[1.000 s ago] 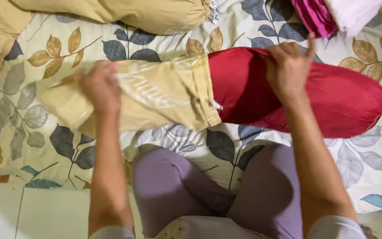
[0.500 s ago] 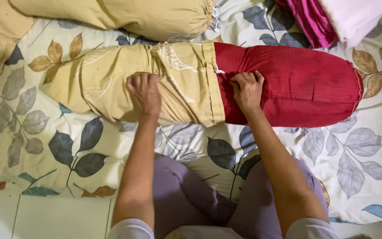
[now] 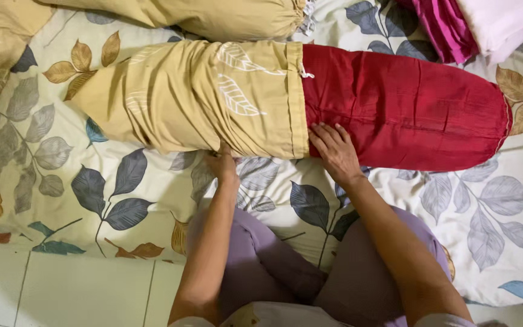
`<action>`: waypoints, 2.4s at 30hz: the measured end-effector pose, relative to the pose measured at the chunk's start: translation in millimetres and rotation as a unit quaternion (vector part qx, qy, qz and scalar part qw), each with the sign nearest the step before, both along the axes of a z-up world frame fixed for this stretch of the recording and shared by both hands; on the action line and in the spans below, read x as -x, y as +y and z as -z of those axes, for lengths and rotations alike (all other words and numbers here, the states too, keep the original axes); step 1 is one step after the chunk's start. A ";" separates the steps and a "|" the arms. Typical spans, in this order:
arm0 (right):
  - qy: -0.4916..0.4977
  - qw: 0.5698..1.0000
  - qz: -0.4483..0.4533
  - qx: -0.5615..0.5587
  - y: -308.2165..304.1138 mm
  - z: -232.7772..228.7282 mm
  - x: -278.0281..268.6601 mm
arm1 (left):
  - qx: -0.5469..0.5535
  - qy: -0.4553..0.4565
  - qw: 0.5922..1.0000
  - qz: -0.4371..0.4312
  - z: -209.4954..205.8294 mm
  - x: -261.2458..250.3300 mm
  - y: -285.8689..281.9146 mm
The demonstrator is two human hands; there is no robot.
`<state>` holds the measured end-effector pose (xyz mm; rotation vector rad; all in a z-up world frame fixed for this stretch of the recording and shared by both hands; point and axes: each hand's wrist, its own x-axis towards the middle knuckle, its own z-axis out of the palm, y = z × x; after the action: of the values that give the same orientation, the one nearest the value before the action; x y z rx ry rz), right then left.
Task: The person sits on a bed and removes several cylindrical pillows from a long beige drawstring storage bag. They pull out a red pillow, then a green one, and finally a purple and white striped one, placing them on the bed.
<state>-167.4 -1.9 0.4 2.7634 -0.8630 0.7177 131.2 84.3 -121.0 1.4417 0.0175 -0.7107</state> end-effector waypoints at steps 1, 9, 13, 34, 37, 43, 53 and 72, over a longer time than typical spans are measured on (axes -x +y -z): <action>-0.028 0.999 -0.007 -0.026 -7.3 4.3 0.0 | 0.002 -0.026 1.000 -0.007 12.2 -3.7 -3.6; -0.118 0.990 0.026 -0.074 -36.6 -36.2 60.6 | -0.043 -0.143 0.965 -0.214 -40.9 -165.5 50.7; -0.078 0.980 0.056 -0.176 -47.8 -94.4 116.9 | 0.026 -0.316 0.931 -0.182 -93.3 -244.0 78.7; -0.173 0.979 0.080 0.069 -35.3 -51.3 27.9 | -0.097 -0.430 0.891 -0.108 -48.6 -103.1 87.3; -0.230 0.966 0.082 0.086 -44.0 -69.6 52.1 | -0.020 -0.346 0.915 -0.207 -66.4 -146.2 94.5; -0.186 0.973 0.120 0.060 -79.8 -116.1 123.5 | -0.060 -0.554 0.826 -0.090 -157.8 -191.4 117.2; -0.071 0.966 -0.014 -0.247 -27.0 -24.0 -31.4 | -0.165 -0.512 0.811 0.230 -123.3 -59.1 51.8; -0.114 0.984 0.120 -0.069 -95.8 -7.6 124.0 | -0.001 -0.269 0.928 -0.258 -33.6 -265.3 130.5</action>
<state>-291.4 -97.6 8.1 2.6592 -1.3115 0.9725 396.5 214.8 -87.3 1.5061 -0.0285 0.1260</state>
